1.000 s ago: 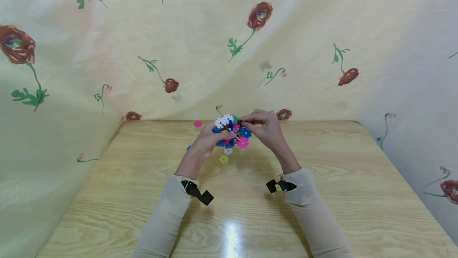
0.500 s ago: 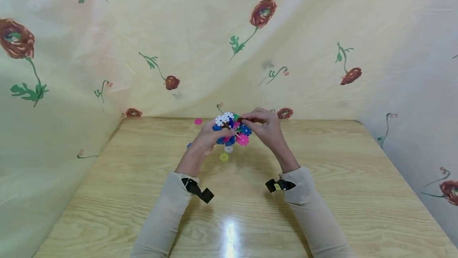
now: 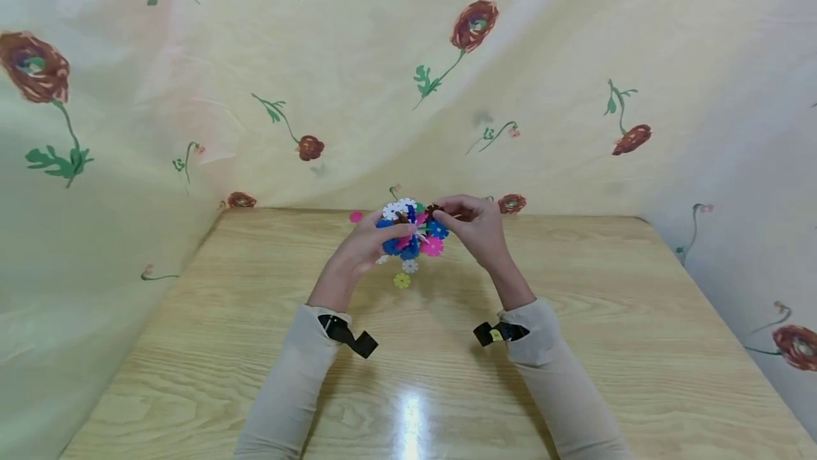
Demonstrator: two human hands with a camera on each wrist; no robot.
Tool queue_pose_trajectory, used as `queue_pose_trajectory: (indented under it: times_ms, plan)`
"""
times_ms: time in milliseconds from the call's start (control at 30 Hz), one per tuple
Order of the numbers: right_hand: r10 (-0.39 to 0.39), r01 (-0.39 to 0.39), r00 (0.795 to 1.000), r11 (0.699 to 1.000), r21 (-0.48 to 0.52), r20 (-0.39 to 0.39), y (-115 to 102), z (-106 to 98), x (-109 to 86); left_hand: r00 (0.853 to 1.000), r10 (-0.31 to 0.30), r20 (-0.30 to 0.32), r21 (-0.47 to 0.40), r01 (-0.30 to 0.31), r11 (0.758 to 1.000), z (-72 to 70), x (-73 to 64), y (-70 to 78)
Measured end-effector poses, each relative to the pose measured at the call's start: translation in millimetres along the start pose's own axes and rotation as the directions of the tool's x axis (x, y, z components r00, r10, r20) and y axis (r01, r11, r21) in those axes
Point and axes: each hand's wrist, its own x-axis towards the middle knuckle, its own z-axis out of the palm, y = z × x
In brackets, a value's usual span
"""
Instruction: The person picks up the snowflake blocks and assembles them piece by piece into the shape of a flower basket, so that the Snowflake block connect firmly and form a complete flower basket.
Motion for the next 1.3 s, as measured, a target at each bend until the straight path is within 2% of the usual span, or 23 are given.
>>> queue_pose_trajectory:
  times_ms: [200,333,467,667,833,1067,1300]
  plan:
    - [0.048,-0.047,0.998,0.999,0.027,-0.036,-4.0,2.0,-0.6,1.0,0.0,0.004,-0.089,0.0,0.996,-1.7,-0.6,2.7]
    - [0.096,-0.091,0.993,0.994,0.067,-0.076,-6.7,6.2,-1.6,0.998,-0.008,-0.061,-0.153,-0.002,0.988,1.4,0.9,-0.3]
    - [0.112,-0.103,0.987,0.991,0.081,-0.118,-9.5,12.4,-4.9,0.991,-0.011,-0.135,-0.212,-0.018,0.977,6.8,0.9,-4.3]
    - [0.097,-0.086,0.983,0.993,0.075,-0.157,-13.2,21.3,-10.4,0.987,0.007,-0.159,-0.277,-0.052,0.959,10.7,-2.4,-9.0]
    - [0.058,-0.048,0.988,0.996,0.07,-0.145,-14.3,25.0,-14.0,0.982,0.023,-0.187,-0.243,-0.068,0.968,12.1,-4.2,-11.4]
    - [0.021,-0.02,0.996,1.0,0.013,-0.086,-13.4,23.2,-15.0,0.958,-0.018,-0.288,-0.152,-0.027,0.988,12.5,-2.7,-11.5]
    - [-0.009,0.007,1.0,0.997,-0.077,-0.027,-14.7,14.1,-13.5,0.951,-0.019,-0.309,-0.066,-0.001,0.998,12.8,-3.7,-9.7]
